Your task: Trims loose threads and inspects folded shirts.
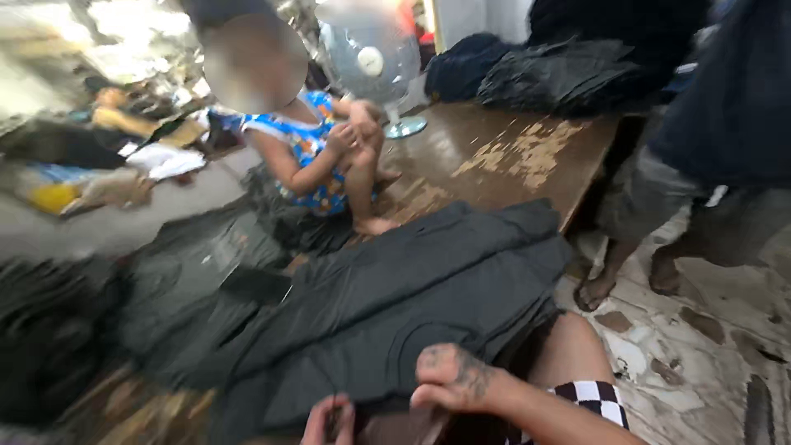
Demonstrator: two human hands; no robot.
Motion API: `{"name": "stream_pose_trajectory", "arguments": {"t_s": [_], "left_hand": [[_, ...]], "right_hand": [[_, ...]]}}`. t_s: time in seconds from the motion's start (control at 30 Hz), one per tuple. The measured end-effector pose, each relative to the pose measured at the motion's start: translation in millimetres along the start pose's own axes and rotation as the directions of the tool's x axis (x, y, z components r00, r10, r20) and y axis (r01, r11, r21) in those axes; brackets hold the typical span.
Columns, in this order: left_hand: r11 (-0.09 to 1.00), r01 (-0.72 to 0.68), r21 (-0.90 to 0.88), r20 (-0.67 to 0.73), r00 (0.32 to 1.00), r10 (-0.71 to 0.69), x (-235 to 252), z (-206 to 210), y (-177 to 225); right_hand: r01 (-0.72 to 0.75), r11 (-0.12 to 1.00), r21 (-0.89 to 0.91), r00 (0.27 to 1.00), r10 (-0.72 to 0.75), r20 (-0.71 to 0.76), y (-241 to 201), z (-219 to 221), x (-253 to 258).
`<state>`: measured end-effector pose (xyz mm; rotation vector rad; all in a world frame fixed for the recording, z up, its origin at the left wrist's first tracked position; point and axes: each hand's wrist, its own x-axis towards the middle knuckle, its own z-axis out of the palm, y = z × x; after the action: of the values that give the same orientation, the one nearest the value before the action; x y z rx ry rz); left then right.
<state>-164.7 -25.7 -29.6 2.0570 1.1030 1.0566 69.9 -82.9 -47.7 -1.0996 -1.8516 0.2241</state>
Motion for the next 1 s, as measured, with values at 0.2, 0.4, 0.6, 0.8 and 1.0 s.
{"name": "stream_pose_trajectory", "arguments": {"t_s": [0.2,0.4,0.6,0.8,1.0], "left_hand": [[0.998,0.025,-0.059,-0.222,0.974,-0.038,8.3,6.4,-0.9],[0.984,-0.002,-0.176,-0.281,0.958,-0.048,15.7,5.8,6.9],[1.0,0.004,-0.027,-0.254,0.967,-0.011,77.2,-10.0,33.6],[0.759,0.149,0.634,0.07,0.966,-0.249,194.9,17.2,-40.2],[0.7,0.172,0.693,0.113,0.933,-0.341,211.3,17.5,-22.1]], "right_hand": [[-0.108,0.917,-0.383,0.993,0.078,-0.092,10.5,-84.2,-34.8],[-0.113,0.765,-0.634,0.989,0.146,-0.001,67.6,-124.6,-73.2],[-0.152,0.691,-0.707,0.988,0.111,-0.104,75.5,-185.2,-3.9],[-0.508,0.472,-0.721,0.715,0.697,-0.047,173.7,-152.9,99.8],[-0.62,0.575,-0.534,0.718,0.69,-0.091,207.3,-160.8,99.3]]}}
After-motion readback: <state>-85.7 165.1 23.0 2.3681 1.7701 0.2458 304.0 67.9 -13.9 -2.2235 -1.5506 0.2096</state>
